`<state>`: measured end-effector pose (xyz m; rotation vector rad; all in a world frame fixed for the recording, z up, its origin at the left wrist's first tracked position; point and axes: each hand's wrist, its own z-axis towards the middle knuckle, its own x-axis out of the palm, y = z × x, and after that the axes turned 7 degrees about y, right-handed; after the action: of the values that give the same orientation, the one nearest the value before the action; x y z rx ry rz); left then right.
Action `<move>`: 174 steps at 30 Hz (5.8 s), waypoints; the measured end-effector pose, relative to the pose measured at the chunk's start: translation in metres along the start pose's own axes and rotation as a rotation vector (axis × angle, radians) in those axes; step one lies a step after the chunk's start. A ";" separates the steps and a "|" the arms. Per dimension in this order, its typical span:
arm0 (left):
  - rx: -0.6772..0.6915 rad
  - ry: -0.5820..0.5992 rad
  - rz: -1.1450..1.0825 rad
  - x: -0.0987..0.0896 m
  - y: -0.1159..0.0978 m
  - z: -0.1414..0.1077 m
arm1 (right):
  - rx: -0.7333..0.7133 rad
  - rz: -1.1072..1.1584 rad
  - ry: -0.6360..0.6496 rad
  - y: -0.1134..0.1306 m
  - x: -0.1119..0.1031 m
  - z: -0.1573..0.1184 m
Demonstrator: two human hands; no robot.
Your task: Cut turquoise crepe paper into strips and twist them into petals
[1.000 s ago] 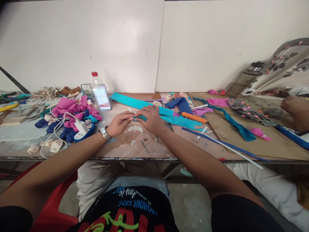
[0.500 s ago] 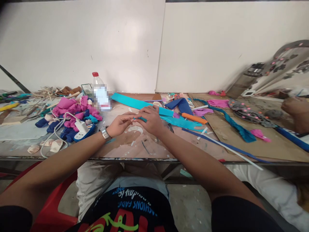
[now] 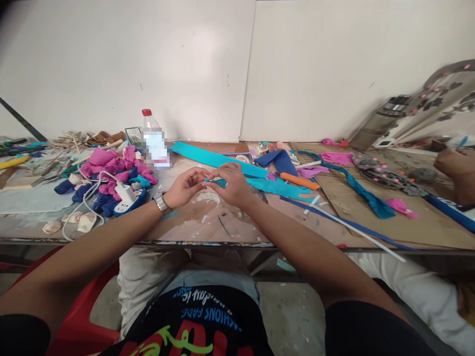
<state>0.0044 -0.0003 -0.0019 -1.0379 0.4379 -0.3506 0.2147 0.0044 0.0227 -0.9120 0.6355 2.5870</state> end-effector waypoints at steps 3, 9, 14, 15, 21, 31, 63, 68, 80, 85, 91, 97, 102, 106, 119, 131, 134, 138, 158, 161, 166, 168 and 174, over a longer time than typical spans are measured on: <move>-0.001 0.001 0.032 0.000 -0.001 0.000 | -0.009 0.011 -0.007 0.000 0.000 0.000; -0.005 -0.035 0.089 0.000 -0.002 0.001 | 0.007 0.018 0.027 -0.002 0.000 0.000; -0.058 -0.068 0.078 -0.002 -0.002 0.001 | 0.044 0.044 -0.022 -0.004 -0.001 0.001; -0.071 -0.068 0.054 -0.002 -0.002 0.001 | 0.047 0.049 -0.025 -0.004 -0.001 0.001; -0.112 -0.061 0.003 0.000 -0.005 0.001 | 0.019 0.070 -0.004 -0.003 -0.002 0.001; -0.080 -0.120 0.030 -0.001 -0.008 0.001 | 0.053 0.119 -0.019 -0.001 0.001 0.001; -0.042 -0.187 0.317 0.004 -0.002 -0.001 | 0.035 -0.004 -0.002 -0.002 0.003 -0.002; -0.035 -0.169 0.288 0.003 -0.004 -0.001 | 0.021 0.004 -0.031 -0.002 0.002 -0.002; -0.041 -0.166 0.318 0.007 -0.011 -0.002 | -0.076 -0.032 -0.001 -0.001 0.003 -0.003; -0.063 -0.183 0.292 0.007 -0.009 -0.001 | -0.071 -0.058 0.033 0.000 0.004 -0.003; -0.097 -0.210 0.246 0.007 -0.006 0.000 | -0.093 -0.062 0.034 0.001 0.004 -0.003; -0.120 -0.213 0.229 0.004 -0.004 0.000 | -0.099 -0.058 0.051 0.002 0.003 -0.003; -0.061 -0.214 0.221 0.001 -0.007 -0.001 | -0.097 -0.079 0.027 0.003 0.000 -0.001; -0.054 -0.208 0.258 0.003 -0.010 -0.002 | -0.083 -0.088 0.035 0.004 -0.001 -0.001; -0.057 -0.193 0.258 0.006 -0.007 -0.001 | -0.141 -0.089 0.052 0.006 0.002 -0.001; -0.091 -0.163 0.192 0.004 -0.012 0.001 | 0.058 0.060 0.011 0.001 0.004 -0.001; -0.135 -0.122 0.092 0.002 -0.012 0.001 | 0.116 0.131 0.016 0.000 0.004 -0.001; -0.236 -0.070 -0.096 0.003 -0.013 0.002 | 0.192 0.227 0.025 -0.001 0.006 -0.002; -0.458 0.029 -0.571 0.002 -0.021 0.001 | 0.235 0.317 -0.004 0.001 0.004 -0.002; -0.464 0.050 -0.543 0.003 -0.021 0.001 | 0.230 0.306 -0.007 0.001 0.004 -0.002; -0.465 0.059 -0.524 0.005 -0.017 -0.001 | 0.240 0.310 -0.011 0.001 0.004 -0.002; -0.482 0.066 -0.523 0.005 -0.014 -0.001 | 0.241 0.306 -0.013 0.000 0.004 -0.002; -0.490 0.062 -0.619 0.001 -0.010 0.000 | 0.172 0.238 0.033 0.000 0.003 -0.001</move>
<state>0.0047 -0.0056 0.0068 -1.6434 0.2498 -0.8564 0.2129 0.0038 0.0198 -0.8707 1.0152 2.6721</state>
